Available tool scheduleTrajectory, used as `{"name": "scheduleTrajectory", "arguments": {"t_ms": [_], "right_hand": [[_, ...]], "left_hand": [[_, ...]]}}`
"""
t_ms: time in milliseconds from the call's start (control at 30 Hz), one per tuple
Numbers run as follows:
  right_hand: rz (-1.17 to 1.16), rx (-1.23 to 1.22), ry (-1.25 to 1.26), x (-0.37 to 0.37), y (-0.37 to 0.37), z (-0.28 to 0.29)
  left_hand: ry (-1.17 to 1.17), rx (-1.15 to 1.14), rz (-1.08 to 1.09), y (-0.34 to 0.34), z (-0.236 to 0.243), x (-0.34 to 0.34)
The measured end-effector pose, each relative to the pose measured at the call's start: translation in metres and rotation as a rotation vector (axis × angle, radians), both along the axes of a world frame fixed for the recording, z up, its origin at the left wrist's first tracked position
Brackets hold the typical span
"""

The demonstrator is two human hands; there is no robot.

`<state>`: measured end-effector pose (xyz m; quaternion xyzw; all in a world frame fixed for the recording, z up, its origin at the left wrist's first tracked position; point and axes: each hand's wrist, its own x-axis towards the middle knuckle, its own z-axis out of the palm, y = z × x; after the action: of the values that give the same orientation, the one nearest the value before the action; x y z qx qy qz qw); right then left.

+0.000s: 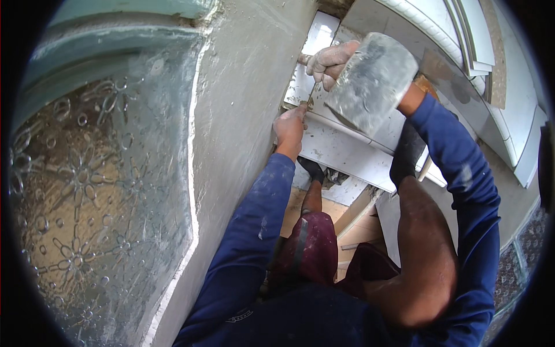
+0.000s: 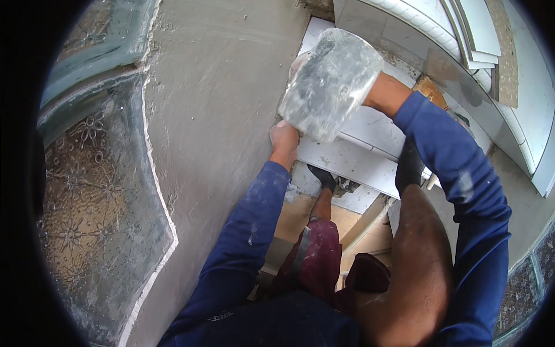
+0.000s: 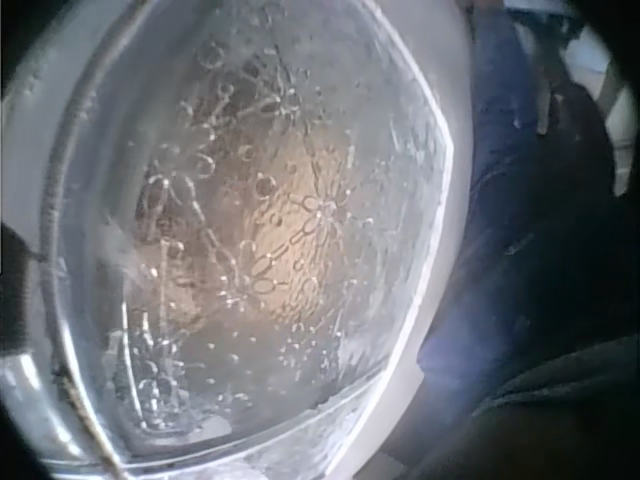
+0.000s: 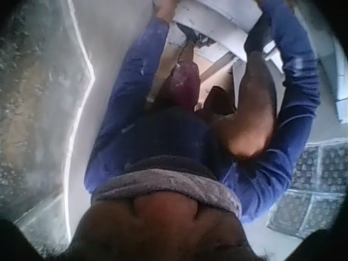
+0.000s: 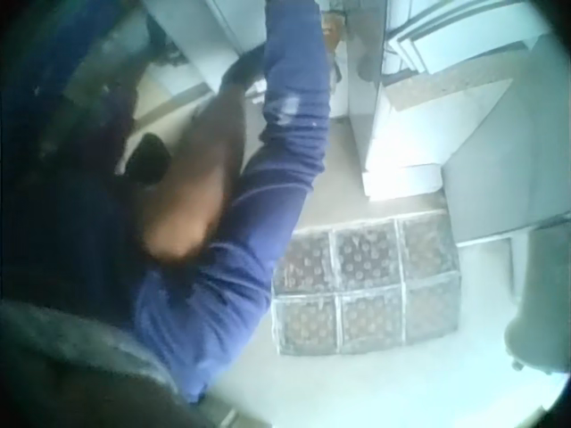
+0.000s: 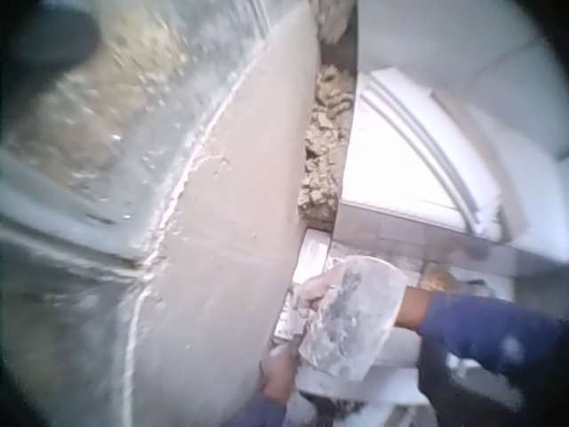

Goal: Apply mortar and lay white ceramic tiles on a staircase step.

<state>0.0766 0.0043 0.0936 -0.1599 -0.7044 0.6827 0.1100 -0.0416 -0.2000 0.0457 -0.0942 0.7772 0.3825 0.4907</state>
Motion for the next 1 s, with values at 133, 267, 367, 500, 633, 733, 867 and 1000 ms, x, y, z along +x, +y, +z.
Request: {"name": "scheduleTrajectory", "arguments": {"t_ms": [133,267,367,500,633,733,867,1000], "right_hand": [[0.213,0.199,-0.073,-0.023,0.011,0.07],[0.029,0.373,0.135,-0.002,0.005,-0.009],[0.002,0.387,0.139,-0.009,-0.009,0.018],[0.105,0.315,-0.007,-0.011,-0.02,0.051],[-0.035,0.371,0.064,-0.002,-0.023,0.047],[-0.063,0.431,0.04,-0.004,-0.025,0.055],[-0.08,0.484,0.0,-0.002,-0.021,0.053],[-0.111,0.44,0.041,-0.001,-0.02,0.05]], "left_hand": [[-0.012,-0.022,0.007,-0.004,0.002,-0.008],[-0.005,-0.058,-0.037,0.006,-0.005,0.002],[-0.032,0.145,0.166,-0.012,-0.024,0.0],[-0.112,0.227,0.134,-0.03,-0.055,-0.005],[-0.09,0.178,0.056,-0.021,-0.044,0.004],[-0.039,0.051,0.006,-0.016,-0.032,-0.001],[-0.041,0.105,0.045,-0.018,-0.032,-0.002],[0.009,0.132,0.015,-0.014,-0.027,-0.002]]}}
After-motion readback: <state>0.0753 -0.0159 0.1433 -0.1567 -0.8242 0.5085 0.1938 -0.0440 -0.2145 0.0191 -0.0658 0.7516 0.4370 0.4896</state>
